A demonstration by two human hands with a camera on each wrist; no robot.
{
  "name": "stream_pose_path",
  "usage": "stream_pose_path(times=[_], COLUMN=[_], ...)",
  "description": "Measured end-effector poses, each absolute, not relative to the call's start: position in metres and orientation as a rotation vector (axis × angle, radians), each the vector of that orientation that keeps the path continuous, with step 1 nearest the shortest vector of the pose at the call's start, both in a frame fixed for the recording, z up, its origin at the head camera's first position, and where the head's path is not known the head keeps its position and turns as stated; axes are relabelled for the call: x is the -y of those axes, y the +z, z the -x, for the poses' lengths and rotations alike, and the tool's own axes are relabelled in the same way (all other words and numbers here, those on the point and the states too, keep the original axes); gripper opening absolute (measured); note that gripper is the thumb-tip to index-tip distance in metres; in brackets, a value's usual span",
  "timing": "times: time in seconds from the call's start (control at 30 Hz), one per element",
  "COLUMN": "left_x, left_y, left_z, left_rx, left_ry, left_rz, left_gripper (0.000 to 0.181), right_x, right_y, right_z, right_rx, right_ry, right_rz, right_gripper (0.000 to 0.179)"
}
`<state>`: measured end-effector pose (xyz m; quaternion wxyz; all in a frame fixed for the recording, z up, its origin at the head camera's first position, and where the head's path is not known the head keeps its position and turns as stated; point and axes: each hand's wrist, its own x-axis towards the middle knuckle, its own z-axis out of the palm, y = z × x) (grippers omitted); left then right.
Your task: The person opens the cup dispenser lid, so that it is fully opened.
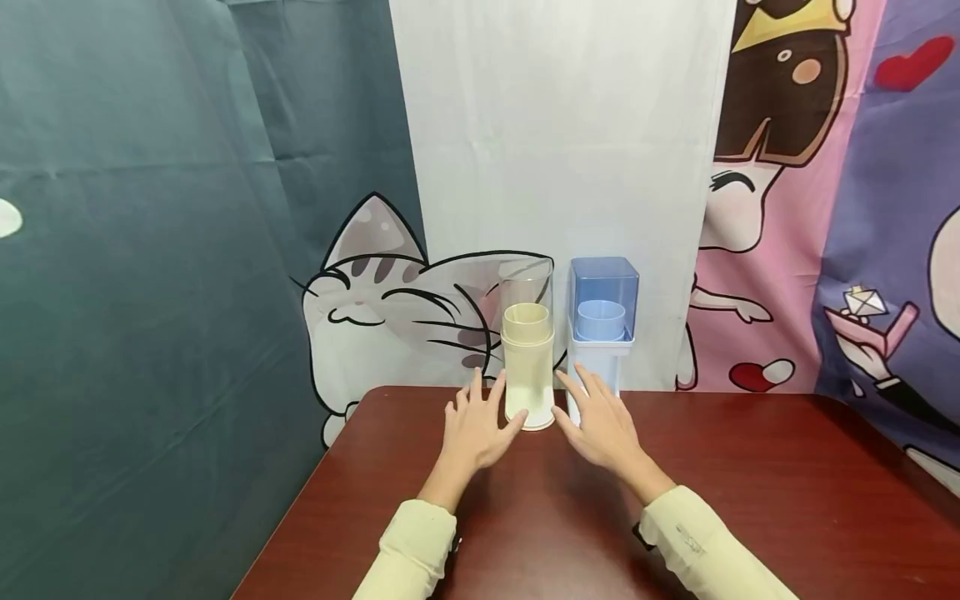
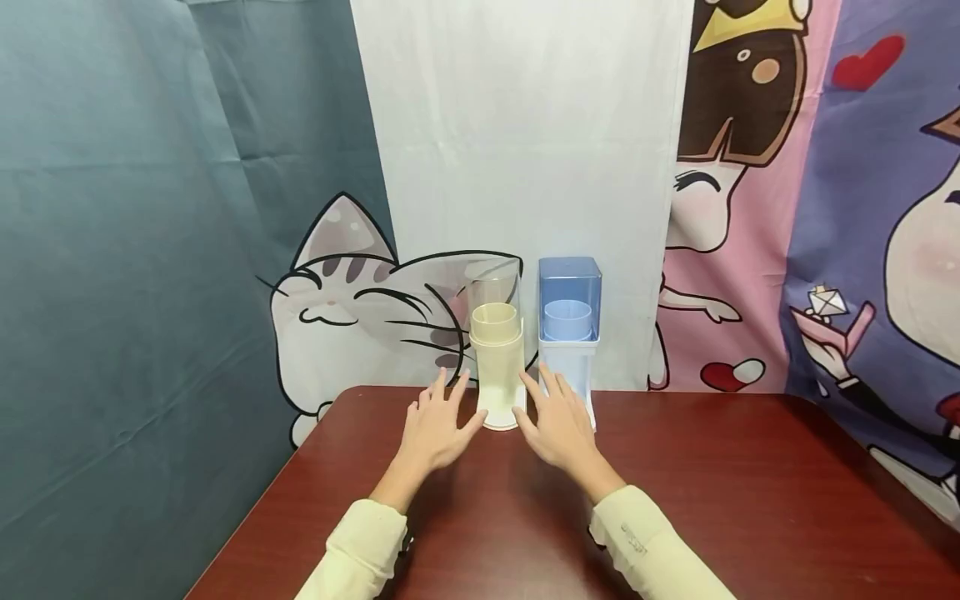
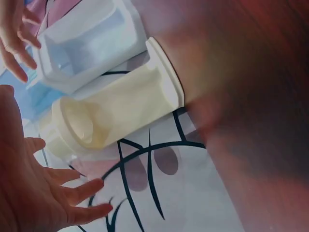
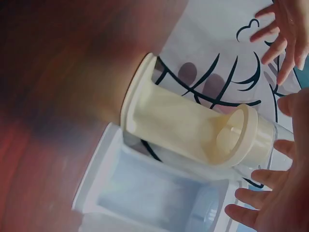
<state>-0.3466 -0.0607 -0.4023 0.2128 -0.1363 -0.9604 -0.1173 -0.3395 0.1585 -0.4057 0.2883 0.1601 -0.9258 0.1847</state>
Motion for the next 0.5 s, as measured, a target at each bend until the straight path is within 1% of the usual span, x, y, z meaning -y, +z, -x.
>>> stream_pose_path(times=[0.17,0.5], left_x=[0.067,0.064], left_y=[-0.400,-0.390], left_z=[0.345,0.337], left_rx=[2.618,2.494], left_ry=[-0.619,-1.024], left_rz=[0.308,0.219], left_gripper=[0.072,0.072], right_x=[-0.140,-0.107], right_y=[-0.397,-0.362], right_z=[0.354,0.378], right_rx=[2.420,2.254], right_ry=[0.704,0.993], right_rz=[-0.367,-0.238], right_gripper=[0.065,0.080])
